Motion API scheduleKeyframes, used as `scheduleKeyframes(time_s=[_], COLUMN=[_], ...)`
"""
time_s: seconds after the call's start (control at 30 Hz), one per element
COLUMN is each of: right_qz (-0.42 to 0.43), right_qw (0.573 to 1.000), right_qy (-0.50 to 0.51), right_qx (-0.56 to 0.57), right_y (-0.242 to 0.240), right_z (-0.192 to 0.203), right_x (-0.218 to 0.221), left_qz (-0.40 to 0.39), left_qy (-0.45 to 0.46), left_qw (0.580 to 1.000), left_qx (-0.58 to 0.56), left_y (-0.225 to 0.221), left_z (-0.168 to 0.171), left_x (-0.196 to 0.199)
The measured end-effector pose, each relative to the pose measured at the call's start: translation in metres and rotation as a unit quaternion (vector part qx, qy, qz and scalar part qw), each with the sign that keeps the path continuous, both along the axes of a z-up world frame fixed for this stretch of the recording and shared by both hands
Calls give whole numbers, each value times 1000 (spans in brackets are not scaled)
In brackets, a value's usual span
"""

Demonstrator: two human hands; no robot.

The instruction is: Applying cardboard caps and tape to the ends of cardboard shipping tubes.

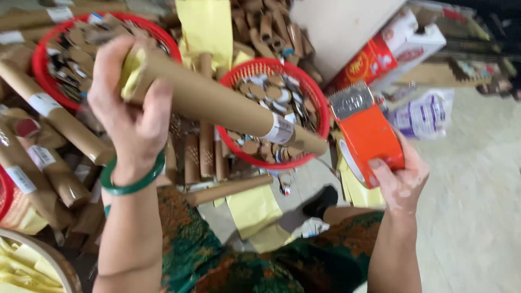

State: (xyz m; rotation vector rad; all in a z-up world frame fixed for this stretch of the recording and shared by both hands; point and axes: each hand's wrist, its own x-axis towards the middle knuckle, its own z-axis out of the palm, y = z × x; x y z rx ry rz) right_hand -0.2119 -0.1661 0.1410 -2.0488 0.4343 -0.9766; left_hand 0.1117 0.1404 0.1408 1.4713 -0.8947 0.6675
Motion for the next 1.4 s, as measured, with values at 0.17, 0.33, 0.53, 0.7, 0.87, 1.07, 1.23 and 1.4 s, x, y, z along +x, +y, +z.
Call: scheduleKeyframes(time_s=[0.17, 0.33, 0.53, 0.7, 0.87, 1.07, 1.23, 1.4], right_qz=[15, 24, 29, 30, 19, 16, 5, 8], right_qw=[1000, 997, 995, 990, 988, 987, 985, 993], right_qy=[5, 28, 90, 134, 152, 156, 172, 121], right_qx=[13, 73, 30, 18, -14, 25, 8, 11], right_y=[7, 14, 14, 0, -7, -17, -23, -29], right_z=[-9, -26, -38, -51, -52, -73, -76, -78], right_x=[-7, -10, -5, 1, 20, 30, 34, 29], left_qz=[-154, -222, -266, -268, -313, -405, -444, -488], left_qy=[-31, -101, -45, -7, -30, 24, 98, 125], left_qw=[987, 963, 892, 906, 905, 882, 849, 826], left_qx=[35, 116, 364, 327, 286, 239, 270, 253], left_y=[-52, -103, -128, -116, -126, -136, -132, -131], left_z=[2, -20, -86, -66, -88, -98, -86, -77], left_x=[-11, -55, -96, -93, -79, -81, -79, -71])
